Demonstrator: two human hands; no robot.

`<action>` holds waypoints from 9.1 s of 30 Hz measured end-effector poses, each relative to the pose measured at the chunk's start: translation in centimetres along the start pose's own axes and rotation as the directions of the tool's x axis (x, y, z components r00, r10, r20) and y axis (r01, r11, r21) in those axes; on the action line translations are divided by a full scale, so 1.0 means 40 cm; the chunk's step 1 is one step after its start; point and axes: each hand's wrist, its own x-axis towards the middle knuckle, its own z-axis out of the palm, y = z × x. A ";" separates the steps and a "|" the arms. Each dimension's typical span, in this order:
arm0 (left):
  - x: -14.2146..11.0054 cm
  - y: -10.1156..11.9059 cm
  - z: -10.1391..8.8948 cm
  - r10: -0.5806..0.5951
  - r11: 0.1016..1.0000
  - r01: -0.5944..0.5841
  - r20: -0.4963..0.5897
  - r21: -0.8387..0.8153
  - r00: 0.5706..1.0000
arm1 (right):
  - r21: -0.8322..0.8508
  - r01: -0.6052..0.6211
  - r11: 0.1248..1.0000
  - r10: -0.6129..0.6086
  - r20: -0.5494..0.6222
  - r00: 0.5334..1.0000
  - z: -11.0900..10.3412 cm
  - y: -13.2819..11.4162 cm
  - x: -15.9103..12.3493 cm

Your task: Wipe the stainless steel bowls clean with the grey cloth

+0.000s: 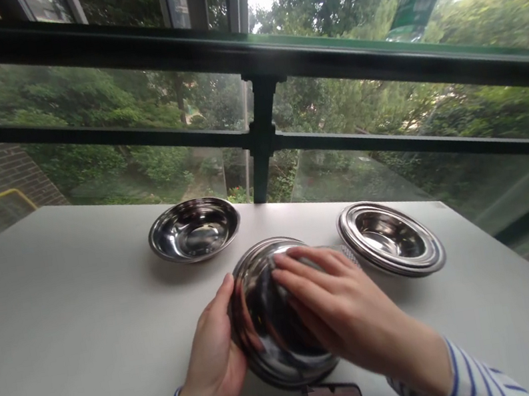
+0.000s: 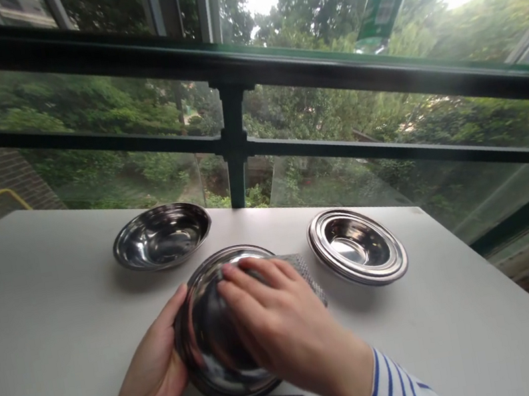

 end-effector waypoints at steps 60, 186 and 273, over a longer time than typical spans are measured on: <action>0.014 0.006 -0.004 0.068 0.997 -0.069 0.013 0.035 0.998 | 0.133 -0.091 0.987 0.098 -0.052 0.994 0.001 0.074 -0.002; 0.018 0.039 0.009 0.124 0.986 -0.129 -0.055 -0.101 0.991 | -0.070 0.249 0.966 -0.251 -0.025 0.968 0.045 -0.057 -0.002; 0.036 0.099 -0.016 0.264 0.952 -0.293 -0.239 -0.093 0.934 | -0.028 0.201 0.979 -0.200 -0.324 0.925 0.103 0.009 -0.015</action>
